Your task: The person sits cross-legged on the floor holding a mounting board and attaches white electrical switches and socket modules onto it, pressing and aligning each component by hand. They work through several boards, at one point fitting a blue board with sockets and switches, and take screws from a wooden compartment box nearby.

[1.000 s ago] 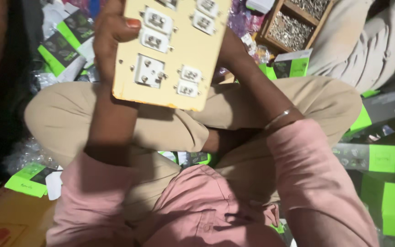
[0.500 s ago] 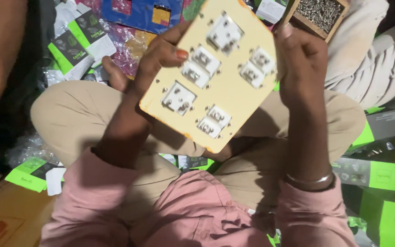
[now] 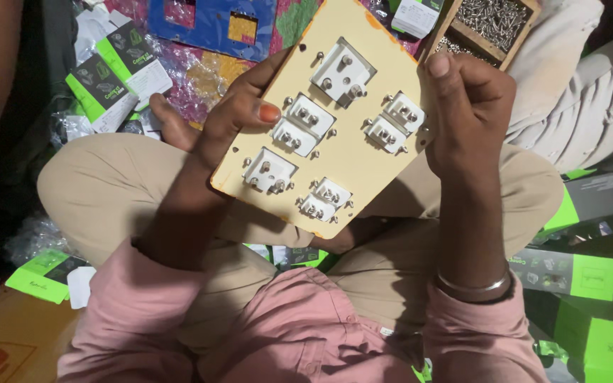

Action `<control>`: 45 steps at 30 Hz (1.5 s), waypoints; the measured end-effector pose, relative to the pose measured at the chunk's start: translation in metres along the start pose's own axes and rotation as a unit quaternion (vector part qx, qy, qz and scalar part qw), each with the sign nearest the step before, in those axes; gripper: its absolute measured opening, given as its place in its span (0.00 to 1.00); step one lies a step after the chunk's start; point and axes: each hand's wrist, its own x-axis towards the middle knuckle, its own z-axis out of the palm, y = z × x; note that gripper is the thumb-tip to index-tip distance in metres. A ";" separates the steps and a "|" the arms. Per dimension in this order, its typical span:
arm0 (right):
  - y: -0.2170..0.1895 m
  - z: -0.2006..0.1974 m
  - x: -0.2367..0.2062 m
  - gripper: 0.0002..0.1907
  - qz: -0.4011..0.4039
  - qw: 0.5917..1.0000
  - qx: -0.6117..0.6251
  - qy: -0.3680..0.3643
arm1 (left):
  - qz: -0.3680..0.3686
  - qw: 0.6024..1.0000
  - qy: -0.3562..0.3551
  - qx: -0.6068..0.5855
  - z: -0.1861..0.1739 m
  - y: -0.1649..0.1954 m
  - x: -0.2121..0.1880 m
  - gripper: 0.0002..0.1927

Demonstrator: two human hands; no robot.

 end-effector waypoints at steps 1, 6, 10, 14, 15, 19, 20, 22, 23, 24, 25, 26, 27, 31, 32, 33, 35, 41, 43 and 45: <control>0.000 0.000 0.000 0.20 -0.004 1.000 -0.003 -0.001 | -0.004 1.000 0.002 0.005 0.002 0.001 -0.001 0.41; 0.003 -0.002 0.002 0.24 0.015 1.000 -0.020 -0.003 | 0.007 0.999 -0.005 0.046 0.007 0.009 -0.002 0.39; 0.003 -0.002 0.004 0.25 0.032 0.998 -0.037 -0.031 | 0.008 0.998 0.001 0.060 0.011 0.012 -0.002 0.38; 0.003 0.001 0.001 0.19 0.031 0.996 -0.068 -0.041 | 0.027 0.995 -0.021 0.098 0.012 0.020 -0.005 0.32; 0.005 0.003 0.003 0.19 0.011 0.996 -0.084 -0.038 | 0.039 0.991 -0.024 0.126 0.012 0.026 -0.008 0.31; 0.013 0.004 0.018 0.20 -0.009 1.000 -0.027 0.001 | 0.133 0.966 0.051 0.218 0.012 0.043 -0.035 0.25; 0.013 0.001 0.019 0.18 0.009 1.000 0.021 0.014 | 0.165 0.954 0.081 0.238 0.010 0.046 -0.039 0.23; 0.010 -0.006 0.022 0.14 0.046 0.992 0.114 0.039 | 0.233 0.923 0.142 0.272 0.005 0.056 -0.039 0.21; 0.009 -0.010 0.023 0.12 0.069 0.984 0.159 0.050 | 0.259 0.909 0.161 0.283 0.002 0.062 -0.038 0.19; 0.009 -0.014 0.022 0.11 0.061 0.990 0.123 0.045 | 0.279 0.898 0.177 0.290 -0.001 0.066 -0.037 0.18; 0.010 -0.017 0.021 0.10 0.054 0.994 0.087 0.039 | 0.291 0.889 0.190 0.298 -0.003 0.069 -0.037 0.16; 0.014 -0.019 0.022 0.10 0.047 0.997 0.052 0.032 | 0.295 0.885 0.196 0.303 -0.005 0.072 -0.037 0.15; 0.021 -0.019 0.024 0.08 0.047 0.998 0.014 0.040 | 0.299 0.882 0.201 0.305 -0.007 0.073 -0.037 0.13; 0.070 -0.014 0.031 0.06 0.001 0.974 -0.227 -0.024 | 0.308 0.876 0.205 0.309 -0.012 0.069 -0.038 0.08; 0.085 -0.010 0.031 0.06 -0.021 0.949 -0.305 -0.074 | 0.310 0.874 0.207 0.312 -0.012 0.069 -0.039 0.06; 0.102 -0.005 0.032 0.06 -0.045 0.916 -0.380 -0.122 | 0.311 0.872 0.208 0.315 -0.012 0.068 -0.040 0.05; 0.135 0.009 0.034 0.06 -0.024 0.863 -0.470 -0.183 | 0.312 0.870 0.206 0.323 -0.012 0.067 -0.041 0.03; 0.174 0.025 0.039 0.21 0.065 0.761 -0.590 -0.261 | 0.304 0.879 0.208 0.304 -0.021 0.062 -0.035 0.07; 0.172 0.026 0.038 0.26 0.054 0.774 -0.566 -0.277 | 0.296 0.900 0.196 0.252 -0.024 0.059 -0.032 0.10; 0.167 0.027 0.037 0.22 0.004 0.806 -0.529 -0.267 | 0.292 0.922 0.190 0.168 -0.023 0.057 -0.030 0.10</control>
